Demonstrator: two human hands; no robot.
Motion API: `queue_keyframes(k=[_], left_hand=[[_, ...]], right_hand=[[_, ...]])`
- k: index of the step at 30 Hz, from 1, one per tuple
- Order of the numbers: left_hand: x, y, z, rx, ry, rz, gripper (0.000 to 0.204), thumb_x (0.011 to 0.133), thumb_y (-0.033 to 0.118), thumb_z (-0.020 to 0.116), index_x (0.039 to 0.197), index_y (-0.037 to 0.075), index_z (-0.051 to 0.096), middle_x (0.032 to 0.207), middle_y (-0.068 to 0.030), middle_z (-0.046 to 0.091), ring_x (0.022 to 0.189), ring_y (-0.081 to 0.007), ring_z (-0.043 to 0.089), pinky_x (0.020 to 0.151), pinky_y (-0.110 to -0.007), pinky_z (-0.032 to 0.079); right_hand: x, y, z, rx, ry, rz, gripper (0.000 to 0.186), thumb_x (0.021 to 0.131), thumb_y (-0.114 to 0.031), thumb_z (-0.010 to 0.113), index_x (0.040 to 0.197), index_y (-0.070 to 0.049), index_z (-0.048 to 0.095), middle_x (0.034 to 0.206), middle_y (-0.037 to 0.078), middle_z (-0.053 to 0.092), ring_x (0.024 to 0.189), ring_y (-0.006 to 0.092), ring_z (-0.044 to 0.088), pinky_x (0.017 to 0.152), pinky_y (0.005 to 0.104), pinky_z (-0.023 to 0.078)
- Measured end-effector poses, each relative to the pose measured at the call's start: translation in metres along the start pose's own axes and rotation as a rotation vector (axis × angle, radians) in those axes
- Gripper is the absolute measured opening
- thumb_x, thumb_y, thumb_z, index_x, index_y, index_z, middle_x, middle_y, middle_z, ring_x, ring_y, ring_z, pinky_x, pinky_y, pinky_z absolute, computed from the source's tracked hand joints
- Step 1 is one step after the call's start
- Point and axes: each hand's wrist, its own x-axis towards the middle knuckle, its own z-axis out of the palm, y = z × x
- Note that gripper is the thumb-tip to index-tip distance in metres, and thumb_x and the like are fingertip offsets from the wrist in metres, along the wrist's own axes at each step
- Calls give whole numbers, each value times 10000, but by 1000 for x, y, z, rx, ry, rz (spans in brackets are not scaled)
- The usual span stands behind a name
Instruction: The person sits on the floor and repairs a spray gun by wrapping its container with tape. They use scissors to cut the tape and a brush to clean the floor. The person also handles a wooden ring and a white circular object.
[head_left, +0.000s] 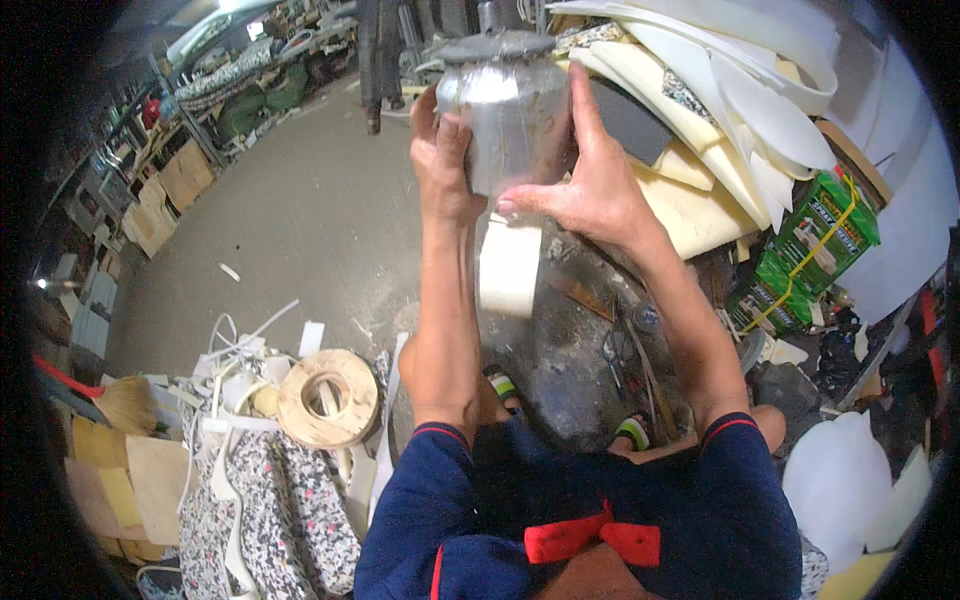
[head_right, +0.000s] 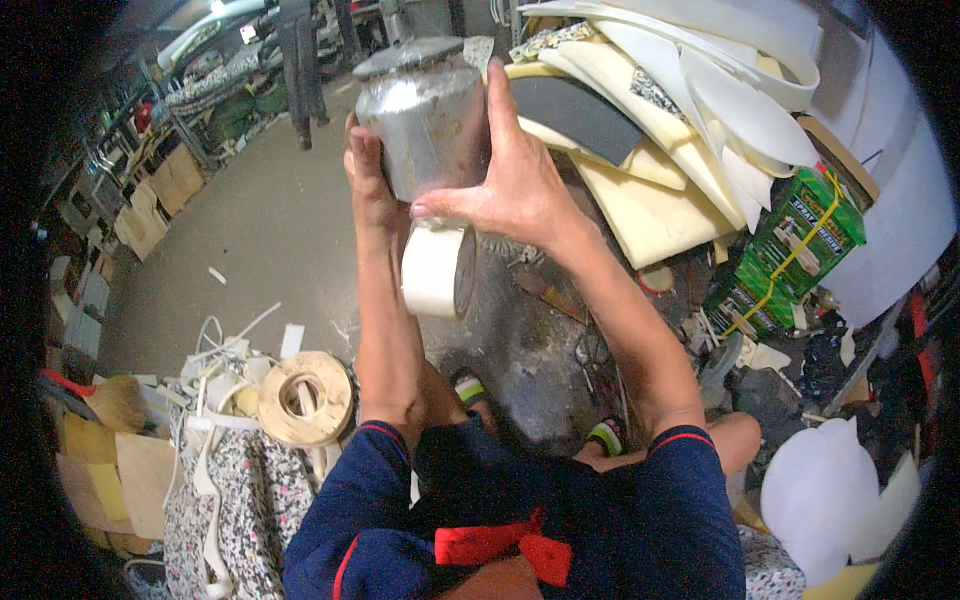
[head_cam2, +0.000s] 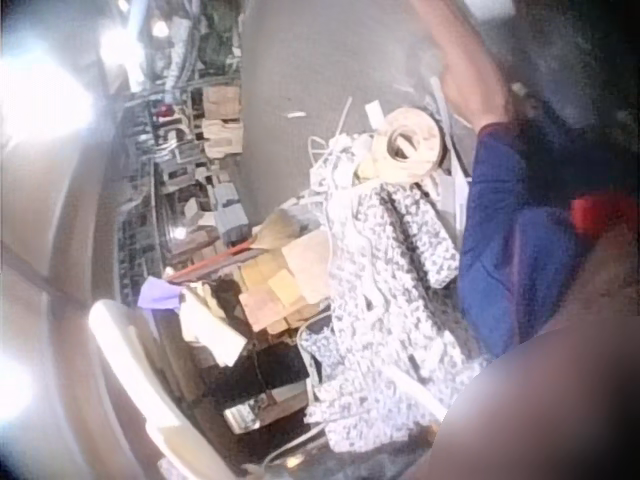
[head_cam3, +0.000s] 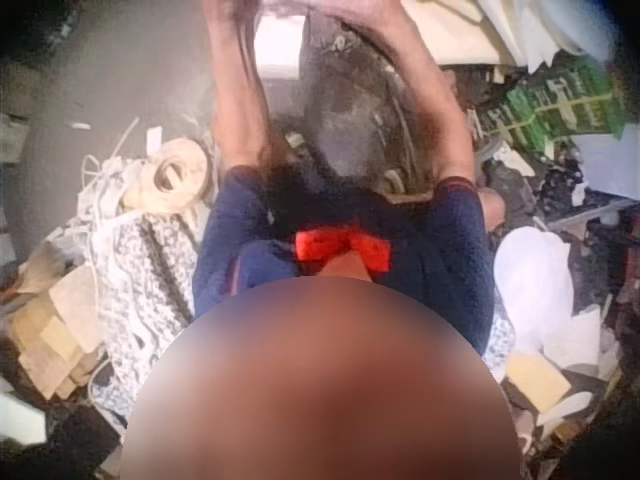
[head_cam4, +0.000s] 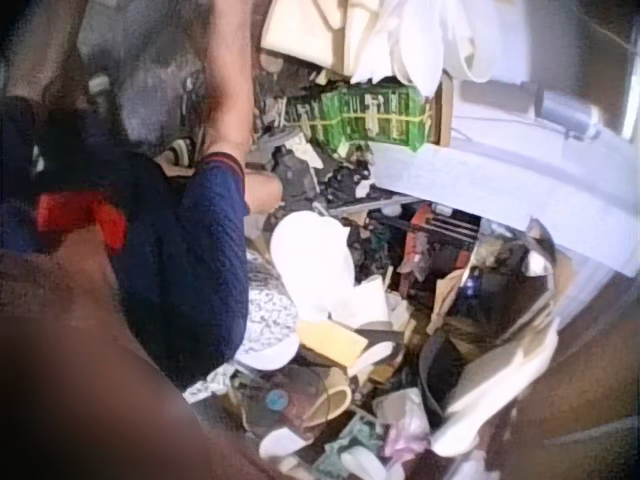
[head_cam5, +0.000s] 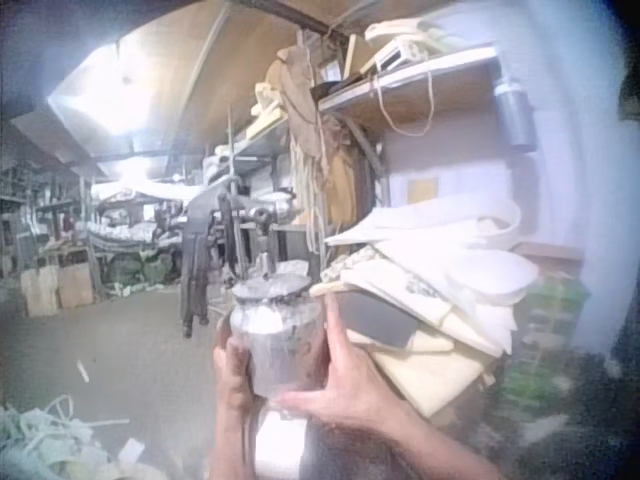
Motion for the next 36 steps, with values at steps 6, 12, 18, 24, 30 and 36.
queue_keyframes(k=[6, 12, 18, 24, 30, 36], left_hand=[[3, 17, -2, 458, -95, -143, 919, 815, 673, 618, 1308, -71, 396, 1203, -173, 545, 1104, -219, 552, 924, -356, 472], [-3, 28, 7, 549, -134, -79, 1015, 650, 489, 857, 1321, -79, 349, 1226, -178, 536, 1135, -247, 543, 982, -369, 447], [-10, 35, 1, 400, -151, -180, 980, 590, 293, 928, 1312, -57, 366, 1218, -170, 546, 1124, -240, 552, 971, -365, 461], [-8, 34, -8, 428, -214, -199, 891, 575, 194, 932, 1277, -56, 444, 1175, -143, 593, 1072, -225, 587, 959, -356, 473], [-1, 27, -13, 481, -207, -178, 878, 607, 240, 924, 1275, -63, 442, 1174, -165, 591, 1073, -247, 592, 947, -359, 481], [0, 16, -12, 357, -160, -183, 708, 683, 144, 874, 1229, -31, 459, 1127, -153, 607, 1026, -222, 615, 883, -368, 521]], right_hand=[[0, 1, 6, 92, 21, 79, 1362, 562, -352, 892, 1470, 104, -14, 1336, 358, 451, 1233, 412, 511, 1068, 404, 393], [-5, 11, 13, 53, 4, 94, 1364, 556, -332, 889, 1485, 67, -26, 1303, 369, 467, 1217, 456, 498, 1024, 442, 417], [-10, 26, 19, 115, -25, 52, 1362, 523, -354, 935, 1495, 47, 70, 1322, 335, 487, 1233, 407, 517, 1037, 412, 421], [-13, 38, 26, 109, -15, 20, 1374, 523, -334, 941, 1506, 22, 50, 1334, 307, 497, 1233, 388, 525, 1045, 414, 414], [-35, 70, 38, 525, 118, 84, 1128, 749, -317, 823, 1508, 24, 62, 1498, 325, 250, 1356, 338, 389, 1092, 395, 365], [-81, 104, 70, 855, 16, 430, 650, 947, -201, 605, 1449, 48, 276, 1454, 241, 377, 1218, 240, 523, 974, 348, 467]])
